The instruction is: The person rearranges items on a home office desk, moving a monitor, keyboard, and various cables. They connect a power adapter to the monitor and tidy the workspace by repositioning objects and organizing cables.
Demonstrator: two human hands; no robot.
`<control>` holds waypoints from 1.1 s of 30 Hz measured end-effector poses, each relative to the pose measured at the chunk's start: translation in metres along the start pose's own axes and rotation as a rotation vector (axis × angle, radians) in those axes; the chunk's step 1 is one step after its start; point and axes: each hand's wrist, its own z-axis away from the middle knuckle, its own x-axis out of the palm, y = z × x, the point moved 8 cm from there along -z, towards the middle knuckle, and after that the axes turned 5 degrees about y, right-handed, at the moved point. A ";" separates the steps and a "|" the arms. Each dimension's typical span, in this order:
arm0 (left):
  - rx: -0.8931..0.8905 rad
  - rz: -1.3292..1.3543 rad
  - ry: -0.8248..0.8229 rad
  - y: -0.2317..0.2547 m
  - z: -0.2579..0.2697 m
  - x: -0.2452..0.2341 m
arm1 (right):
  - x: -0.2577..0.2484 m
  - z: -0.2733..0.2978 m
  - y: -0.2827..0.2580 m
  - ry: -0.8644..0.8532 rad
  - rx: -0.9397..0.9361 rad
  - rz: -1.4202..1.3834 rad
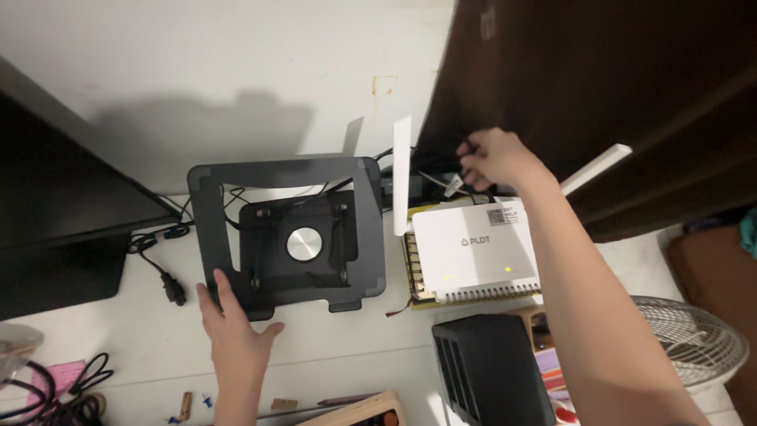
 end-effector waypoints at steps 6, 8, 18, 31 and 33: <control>0.025 -0.011 0.036 0.006 0.002 -0.014 | 0.000 -0.016 -0.002 0.120 -0.027 0.088; 0.015 -0.017 0.039 0.008 0.000 -0.017 | -0.003 -0.009 -0.011 0.203 -0.204 0.341; 0.016 -0.090 0.039 0.017 -0.002 -0.021 | -0.001 0.022 -0.050 0.389 -0.633 0.554; 0.157 0.143 0.084 0.014 -0.001 -0.013 | 0.031 -0.006 -0.051 0.097 -0.745 0.907; 0.133 0.144 0.069 0.009 0.000 -0.010 | 0.028 0.004 -0.058 0.122 -0.804 0.835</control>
